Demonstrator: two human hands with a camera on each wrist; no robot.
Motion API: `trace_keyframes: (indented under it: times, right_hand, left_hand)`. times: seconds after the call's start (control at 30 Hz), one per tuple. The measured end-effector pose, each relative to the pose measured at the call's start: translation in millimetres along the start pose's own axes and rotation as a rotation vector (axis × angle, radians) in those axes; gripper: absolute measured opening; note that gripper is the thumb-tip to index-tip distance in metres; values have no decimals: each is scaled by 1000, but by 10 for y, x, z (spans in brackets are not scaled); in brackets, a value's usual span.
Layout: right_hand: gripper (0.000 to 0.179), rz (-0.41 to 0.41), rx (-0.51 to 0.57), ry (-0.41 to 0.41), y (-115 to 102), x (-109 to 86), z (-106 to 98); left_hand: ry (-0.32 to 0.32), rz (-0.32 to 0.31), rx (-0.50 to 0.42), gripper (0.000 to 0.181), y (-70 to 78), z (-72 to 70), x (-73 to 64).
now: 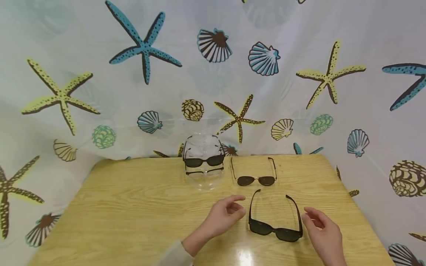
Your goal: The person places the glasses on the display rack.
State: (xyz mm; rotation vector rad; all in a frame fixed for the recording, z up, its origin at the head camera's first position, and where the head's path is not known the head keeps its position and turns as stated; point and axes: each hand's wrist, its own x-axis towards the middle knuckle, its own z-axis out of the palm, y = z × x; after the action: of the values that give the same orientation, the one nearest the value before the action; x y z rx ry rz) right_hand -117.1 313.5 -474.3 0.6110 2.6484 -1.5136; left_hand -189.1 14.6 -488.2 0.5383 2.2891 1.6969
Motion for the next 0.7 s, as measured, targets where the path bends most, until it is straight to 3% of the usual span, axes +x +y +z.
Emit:
trace_keyframes:
  times: [0.23,0.5,0.7]
  right_hand:
    - [68,82,87,7,220,-51,3]
    - [66,112,118,-23,347,-77,57]
    - [66,137,157,-36,389,-57,188]
  left_hand:
    - [-41,-44,-41,46,-29,138,15]
    - [-32,-68,-57,49,-64,291,50]
    - [-33,-93,-50,45,-80,317,52]
